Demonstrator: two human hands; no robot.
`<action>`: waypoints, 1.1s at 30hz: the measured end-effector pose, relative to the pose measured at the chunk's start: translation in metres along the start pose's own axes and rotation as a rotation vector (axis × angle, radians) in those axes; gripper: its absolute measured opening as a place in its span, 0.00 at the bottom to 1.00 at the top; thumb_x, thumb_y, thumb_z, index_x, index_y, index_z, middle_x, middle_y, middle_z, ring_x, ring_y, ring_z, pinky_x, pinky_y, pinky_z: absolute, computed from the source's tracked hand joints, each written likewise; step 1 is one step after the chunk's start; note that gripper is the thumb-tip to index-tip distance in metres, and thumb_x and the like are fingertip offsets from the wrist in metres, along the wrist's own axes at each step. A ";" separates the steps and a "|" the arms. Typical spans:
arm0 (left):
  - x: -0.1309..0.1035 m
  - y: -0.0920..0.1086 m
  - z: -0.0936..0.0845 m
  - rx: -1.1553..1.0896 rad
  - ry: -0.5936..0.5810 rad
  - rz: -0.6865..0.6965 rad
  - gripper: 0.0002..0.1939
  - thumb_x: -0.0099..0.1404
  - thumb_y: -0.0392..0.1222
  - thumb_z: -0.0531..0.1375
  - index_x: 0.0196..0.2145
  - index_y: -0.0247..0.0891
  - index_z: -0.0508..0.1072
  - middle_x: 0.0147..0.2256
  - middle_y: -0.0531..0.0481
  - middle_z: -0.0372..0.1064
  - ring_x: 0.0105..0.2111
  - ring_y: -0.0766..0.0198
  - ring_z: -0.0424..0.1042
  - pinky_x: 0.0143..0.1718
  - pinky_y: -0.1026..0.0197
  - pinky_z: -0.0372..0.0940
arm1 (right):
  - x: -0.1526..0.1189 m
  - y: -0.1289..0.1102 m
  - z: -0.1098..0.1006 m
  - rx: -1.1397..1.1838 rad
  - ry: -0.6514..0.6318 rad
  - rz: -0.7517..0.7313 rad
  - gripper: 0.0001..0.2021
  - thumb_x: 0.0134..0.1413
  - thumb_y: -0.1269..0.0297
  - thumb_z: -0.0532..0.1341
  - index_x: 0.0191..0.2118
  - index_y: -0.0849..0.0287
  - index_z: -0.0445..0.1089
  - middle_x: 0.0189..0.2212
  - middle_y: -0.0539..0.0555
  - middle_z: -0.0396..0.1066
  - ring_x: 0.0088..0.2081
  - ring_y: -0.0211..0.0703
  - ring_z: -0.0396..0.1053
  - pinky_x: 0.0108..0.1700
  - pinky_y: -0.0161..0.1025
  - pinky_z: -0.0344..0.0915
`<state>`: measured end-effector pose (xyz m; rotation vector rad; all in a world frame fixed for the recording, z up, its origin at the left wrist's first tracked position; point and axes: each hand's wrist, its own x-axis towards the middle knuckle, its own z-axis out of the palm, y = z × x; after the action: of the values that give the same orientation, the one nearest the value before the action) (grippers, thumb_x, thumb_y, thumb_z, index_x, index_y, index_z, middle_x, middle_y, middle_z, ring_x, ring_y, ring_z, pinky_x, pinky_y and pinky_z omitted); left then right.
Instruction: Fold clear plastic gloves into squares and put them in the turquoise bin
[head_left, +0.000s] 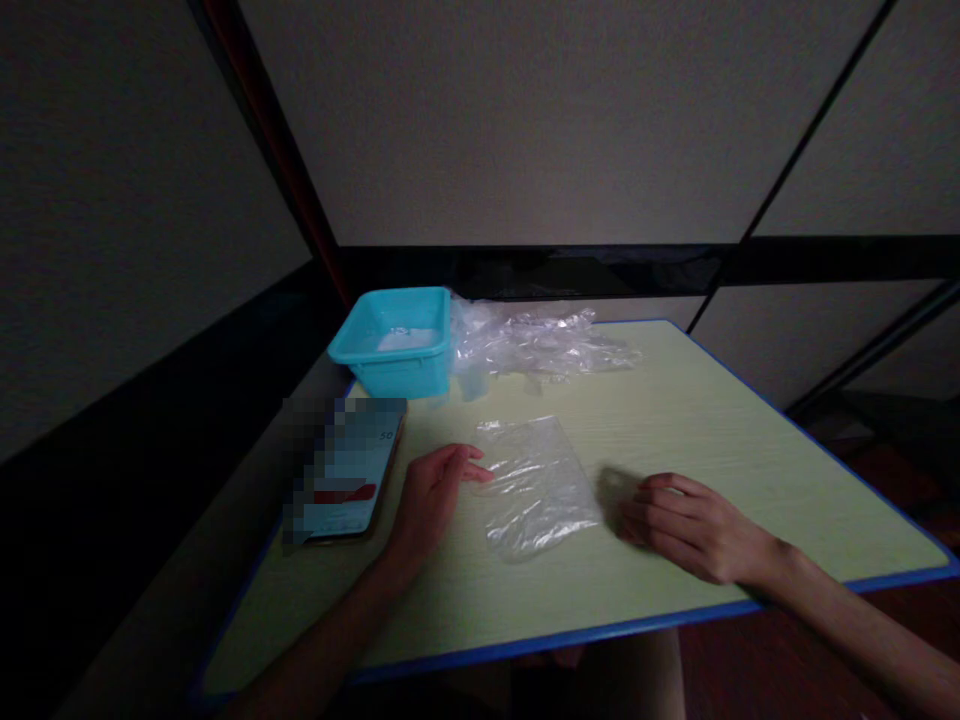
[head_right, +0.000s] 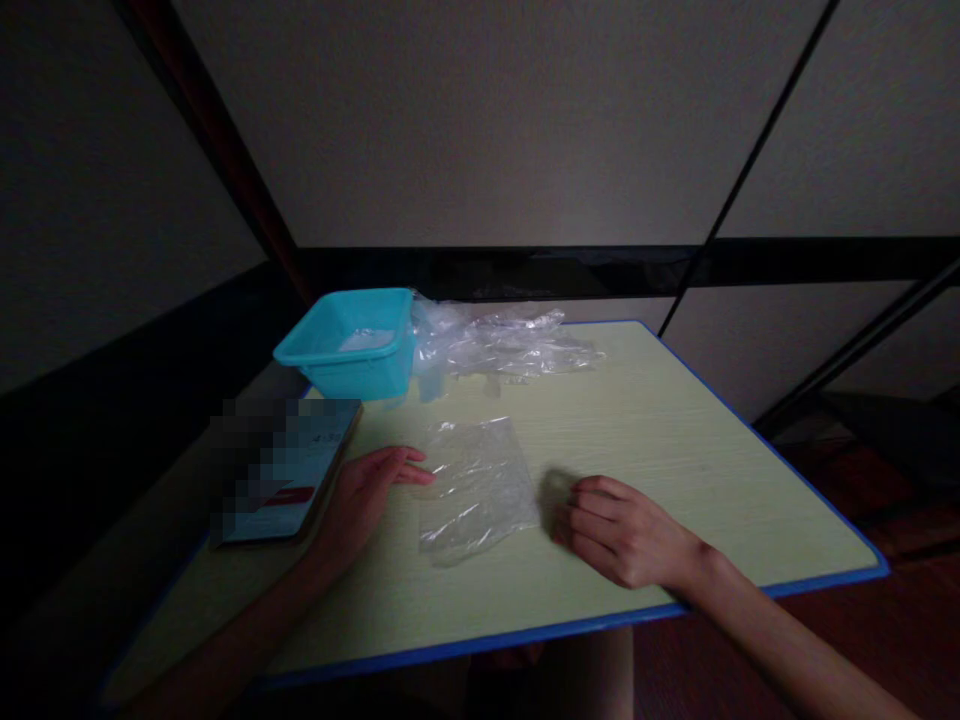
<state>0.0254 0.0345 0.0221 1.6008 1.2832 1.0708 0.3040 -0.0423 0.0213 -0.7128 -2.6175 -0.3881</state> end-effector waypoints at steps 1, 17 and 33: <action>0.000 -0.001 0.000 0.000 -0.003 0.004 0.15 0.58 0.47 0.50 0.26 0.35 0.71 0.21 0.49 0.74 0.28 0.58 0.73 0.39 0.56 0.62 | 0.000 -0.001 -0.001 -0.027 0.031 -0.011 0.17 0.60 0.75 0.46 0.28 0.58 0.69 0.21 0.51 0.68 0.27 0.39 0.65 0.41 0.42 0.64; 0.003 -0.006 0.002 0.023 -0.009 0.046 0.15 0.59 0.46 0.49 0.24 0.36 0.70 0.21 0.49 0.74 0.27 0.59 0.73 0.37 0.58 0.62 | 0.011 0.009 0.001 -0.074 -0.186 -0.057 0.16 0.61 0.75 0.46 0.50 0.60 0.64 0.43 0.53 0.72 0.43 0.40 0.67 0.40 0.39 0.65; 0.000 -0.009 0.005 0.221 -0.012 0.356 0.09 0.50 0.34 0.57 0.32 0.37 0.70 0.36 0.47 0.71 0.40 0.58 0.69 0.45 0.55 0.61 | 0.026 0.043 0.015 0.428 -0.198 0.396 0.31 0.52 0.53 0.58 0.60 0.56 0.51 0.57 0.58 0.56 0.58 0.49 0.51 0.57 0.52 0.53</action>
<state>0.0270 0.0354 0.0117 2.0556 1.1660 1.1582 0.3019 0.0103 0.0268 -1.1219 -2.5187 0.3633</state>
